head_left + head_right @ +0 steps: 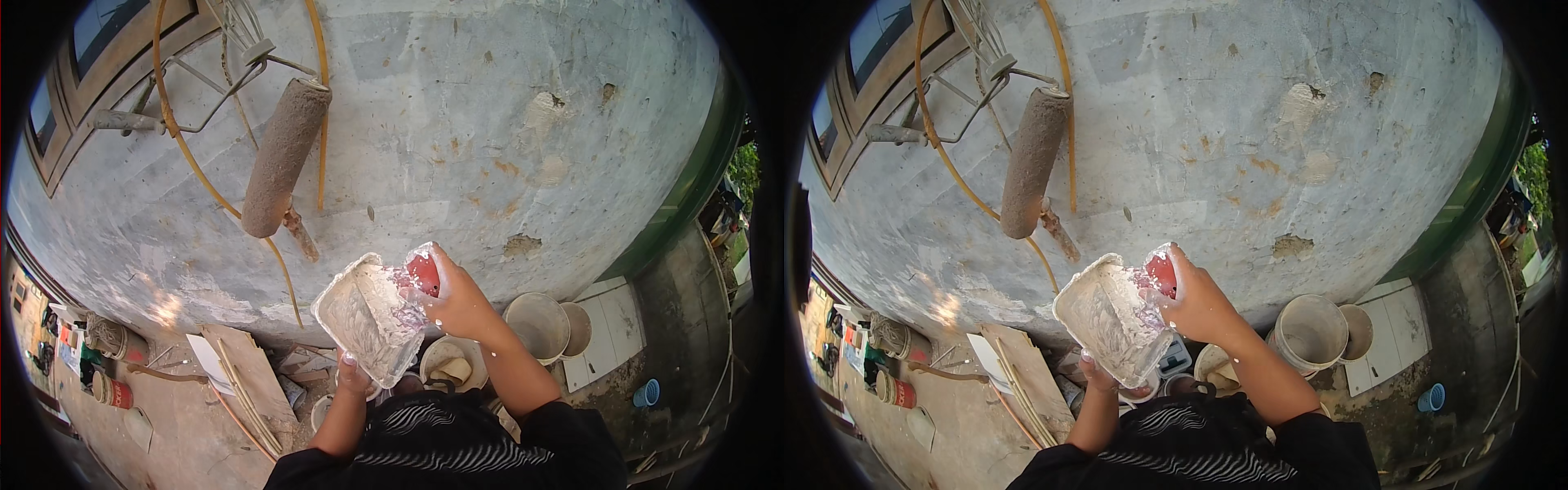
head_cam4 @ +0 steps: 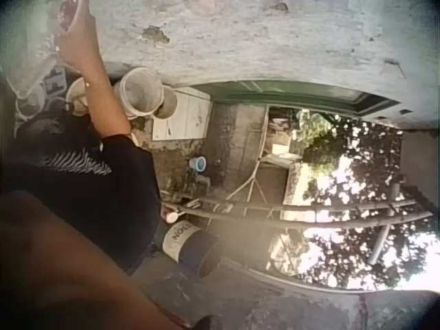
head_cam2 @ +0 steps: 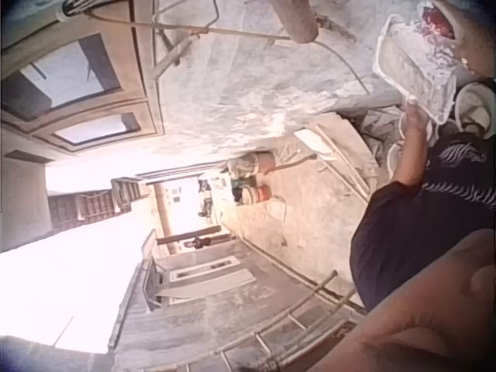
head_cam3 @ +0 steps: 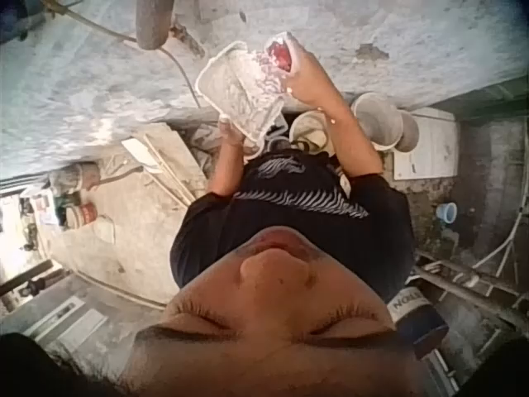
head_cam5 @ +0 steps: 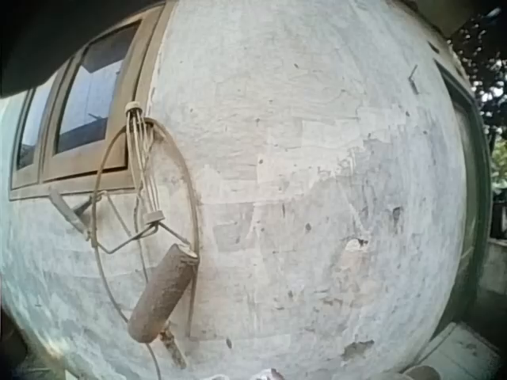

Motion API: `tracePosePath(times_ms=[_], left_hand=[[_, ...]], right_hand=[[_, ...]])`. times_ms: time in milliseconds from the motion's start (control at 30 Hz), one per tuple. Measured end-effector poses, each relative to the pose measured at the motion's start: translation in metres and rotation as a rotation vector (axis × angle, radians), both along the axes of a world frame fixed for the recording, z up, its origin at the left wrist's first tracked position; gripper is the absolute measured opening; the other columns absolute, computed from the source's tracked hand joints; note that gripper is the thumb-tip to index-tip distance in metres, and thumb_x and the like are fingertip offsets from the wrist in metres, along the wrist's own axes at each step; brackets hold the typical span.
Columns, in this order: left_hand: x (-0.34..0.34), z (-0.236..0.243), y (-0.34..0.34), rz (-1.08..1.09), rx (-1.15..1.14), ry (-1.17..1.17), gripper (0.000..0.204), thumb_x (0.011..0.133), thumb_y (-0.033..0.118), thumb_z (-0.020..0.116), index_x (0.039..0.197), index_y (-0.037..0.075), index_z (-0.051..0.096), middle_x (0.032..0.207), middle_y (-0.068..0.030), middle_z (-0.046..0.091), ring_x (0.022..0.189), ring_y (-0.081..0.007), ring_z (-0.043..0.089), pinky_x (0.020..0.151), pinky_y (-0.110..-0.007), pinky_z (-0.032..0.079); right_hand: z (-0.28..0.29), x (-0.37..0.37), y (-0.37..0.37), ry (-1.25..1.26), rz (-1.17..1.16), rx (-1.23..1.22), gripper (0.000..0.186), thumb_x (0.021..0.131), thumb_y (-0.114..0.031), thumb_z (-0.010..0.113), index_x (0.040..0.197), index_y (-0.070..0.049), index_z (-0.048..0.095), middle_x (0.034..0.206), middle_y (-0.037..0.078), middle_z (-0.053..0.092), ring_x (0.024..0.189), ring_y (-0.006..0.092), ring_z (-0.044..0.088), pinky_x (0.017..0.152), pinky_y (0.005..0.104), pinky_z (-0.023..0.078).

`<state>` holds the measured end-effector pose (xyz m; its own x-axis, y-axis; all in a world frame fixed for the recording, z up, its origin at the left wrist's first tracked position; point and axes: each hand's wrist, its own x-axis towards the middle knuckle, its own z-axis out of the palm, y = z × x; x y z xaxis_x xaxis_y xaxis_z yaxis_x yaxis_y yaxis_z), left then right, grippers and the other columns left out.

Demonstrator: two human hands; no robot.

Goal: Applying plaster or filler to holes in a concrete wall using a putty knife.

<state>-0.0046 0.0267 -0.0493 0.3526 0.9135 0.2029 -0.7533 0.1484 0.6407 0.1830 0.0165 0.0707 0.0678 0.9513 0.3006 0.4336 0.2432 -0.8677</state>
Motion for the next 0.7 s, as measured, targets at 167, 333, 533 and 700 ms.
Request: tracePosePath(times_ms=[167, 333, 533, 700], left_hand=[[-0.001, 0.006, 0.000, -0.029, 0.010, 0.021, 0.102, 0.067, 0.048, 0.069, 0.138, -0.001, 0.017, 0.135, -0.0165, 0.035, 0.124, -0.0297, 0.039, 0.103, -0.042, 0.035], [-0.003, -0.009, 0.010, -0.062, 0.033, 0.029, 0.100, 0.068, 0.048, 0.067, 0.138, -0.002, 0.017, 0.135, -0.0169, 0.036, 0.123, -0.0292, 0.040, 0.102, -0.041, 0.035], [-0.001, -0.016, 0.010, -0.153, 0.034, 0.050, 0.096, 0.071, 0.046, 0.065, 0.138, -0.003, 0.017, 0.134, -0.0167, 0.037, 0.121, -0.0288, 0.042, 0.101, -0.041, 0.036], [0.003, -0.011, 0.012, -0.164, -0.028, 0.018, 0.094, 0.071, 0.046, 0.065, 0.138, -0.002, 0.018, 0.133, -0.0163, 0.038, 0.120, -0.0293, 0.044, 0.100, -0.042, 0.037]], right_hand=[[0.003, 0.006, 0.006, 0.076, 0.077, -0.042, 0.051, 0.077, -0.013, 0.068, 0.116, 0.005, 0.041, 0.093, 0.017, 0.060, 0.085, 0.0186, 0.058, 0.079, 0.0306, 0.045], [-0.007, 0.012, 0.016, 0.141, 0.124, -0.066, 0.051, 0.077, -0.013, 0.069, 0.117, 0.004, 0.041, 0.099, 0.012, 0.058, 0.091, 0.0134, 0.052, 0.083, 0.0278, 0.043], [-0.002, 0.014, 0.016, 0.073, 0.204, -0.083, 0.056, 0.076, -0.015, 0.070, 0.120, 0.003, 0.040, 0.102, 0.014, 0.058, 0.093, 0.0160, 0.055, 0.084, 0.0300, 0.043], [-0.002, 0.007, 0.007, -0.139, 0.056, -0.187, 0.060, 0.075, -0.022, 0.072, 0.119, 0.002, 0.040, 0.098, 0.018, 0.061, 0.089, 0.0249, 0.061, 0.079, 0.0337, 0.046]])
